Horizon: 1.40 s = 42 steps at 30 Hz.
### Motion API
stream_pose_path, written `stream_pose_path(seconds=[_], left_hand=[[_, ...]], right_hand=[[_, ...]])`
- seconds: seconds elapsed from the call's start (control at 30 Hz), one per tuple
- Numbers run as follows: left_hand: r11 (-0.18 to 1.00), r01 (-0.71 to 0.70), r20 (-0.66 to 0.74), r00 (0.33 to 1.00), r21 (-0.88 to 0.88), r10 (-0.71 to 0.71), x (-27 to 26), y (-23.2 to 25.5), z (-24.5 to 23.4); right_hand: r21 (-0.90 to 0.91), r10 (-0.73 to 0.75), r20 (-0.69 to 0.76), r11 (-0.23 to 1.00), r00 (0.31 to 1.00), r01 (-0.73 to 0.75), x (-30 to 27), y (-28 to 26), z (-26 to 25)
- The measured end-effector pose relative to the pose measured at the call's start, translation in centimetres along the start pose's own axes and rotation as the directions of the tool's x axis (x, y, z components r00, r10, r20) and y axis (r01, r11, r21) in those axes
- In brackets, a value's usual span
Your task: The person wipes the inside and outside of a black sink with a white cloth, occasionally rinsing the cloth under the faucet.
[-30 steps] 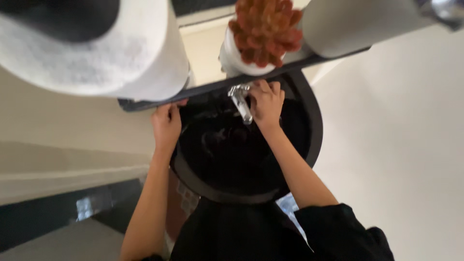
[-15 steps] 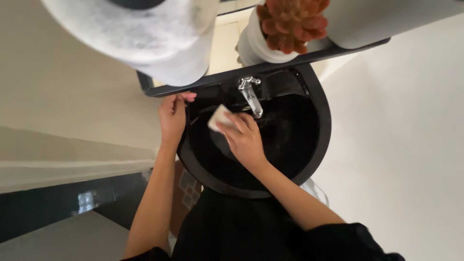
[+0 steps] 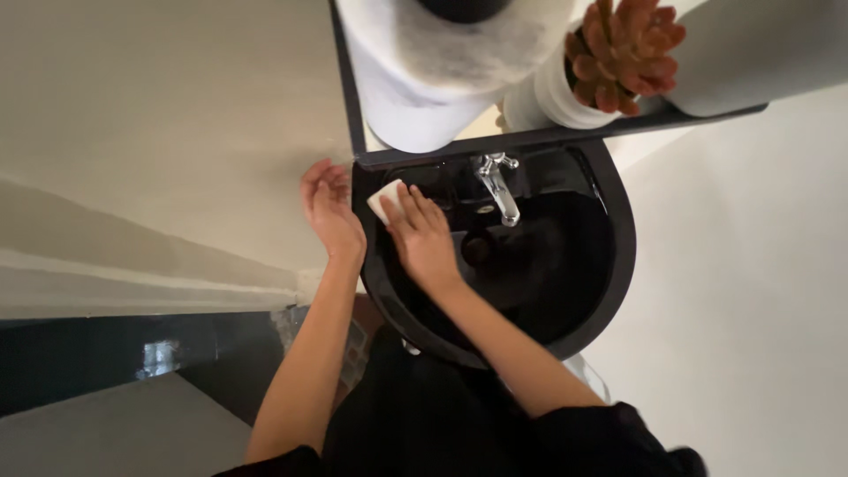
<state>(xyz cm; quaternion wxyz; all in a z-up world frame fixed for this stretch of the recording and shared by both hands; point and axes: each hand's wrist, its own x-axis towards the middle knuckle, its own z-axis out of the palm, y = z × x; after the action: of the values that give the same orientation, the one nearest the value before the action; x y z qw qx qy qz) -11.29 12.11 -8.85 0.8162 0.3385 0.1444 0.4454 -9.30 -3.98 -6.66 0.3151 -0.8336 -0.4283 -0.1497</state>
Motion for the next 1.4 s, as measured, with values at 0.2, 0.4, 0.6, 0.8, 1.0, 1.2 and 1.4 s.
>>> stream_pose_path(seconds=[0.2,0.4,0.6,0.8,1.0,1.2,1.4], left_hand=[[0.996,0.093,-0.034,0.995,0.006,-0.092,-0.8,3.2,-4.4],[0.991,0.131,-0.052,0.99,0.03,-0.129,-2.8,5.3,-8.6],[0.975,0.162,0.049,0.984,0.153,-0.171,-4.3,5.6,-9.7],[0.959,0.133,0.163,0.971,0.251,-0.178,-4.9,6.0,-6.1],[0.904,-0.005,0.43,0.881,0.428,-0.199,-5.1,7.4,-3.0],[0.89,0.002,0.56,0.777,0.456,-0.288,-6.8,7.6,-0.2],[0.581,-0.442,0.674,0.688,0.683,-0.269,-7.4,7.4,3.4]], right_hand=[[-0.115,0.11,-0.129,0.986,0.986,-0.125,2.4,-0.8,1.3],[0.037,-0.104,-0.088,0.994,0.991,0.108,3.2,-3.5,1.6],[0.222,-0.083,-0.082,0.97,0.993,0.099,3.5,-4.1,1.6],[0.254,-0.065,0.235,0.967,0.97,0.003,-7.5,-10.0,-6.2],[0.048,0.235,0.24,0.966,0.942,-0.253,-12.3,-9.8,-13.5],[0.026,0.566,0.324,0.796,0.758,-0.605,-8.9,-9.5,-7.8],[-0.127,0.462,0.349,0.885,0.816,-0.447,-13.1,-6.1,-11.9]])
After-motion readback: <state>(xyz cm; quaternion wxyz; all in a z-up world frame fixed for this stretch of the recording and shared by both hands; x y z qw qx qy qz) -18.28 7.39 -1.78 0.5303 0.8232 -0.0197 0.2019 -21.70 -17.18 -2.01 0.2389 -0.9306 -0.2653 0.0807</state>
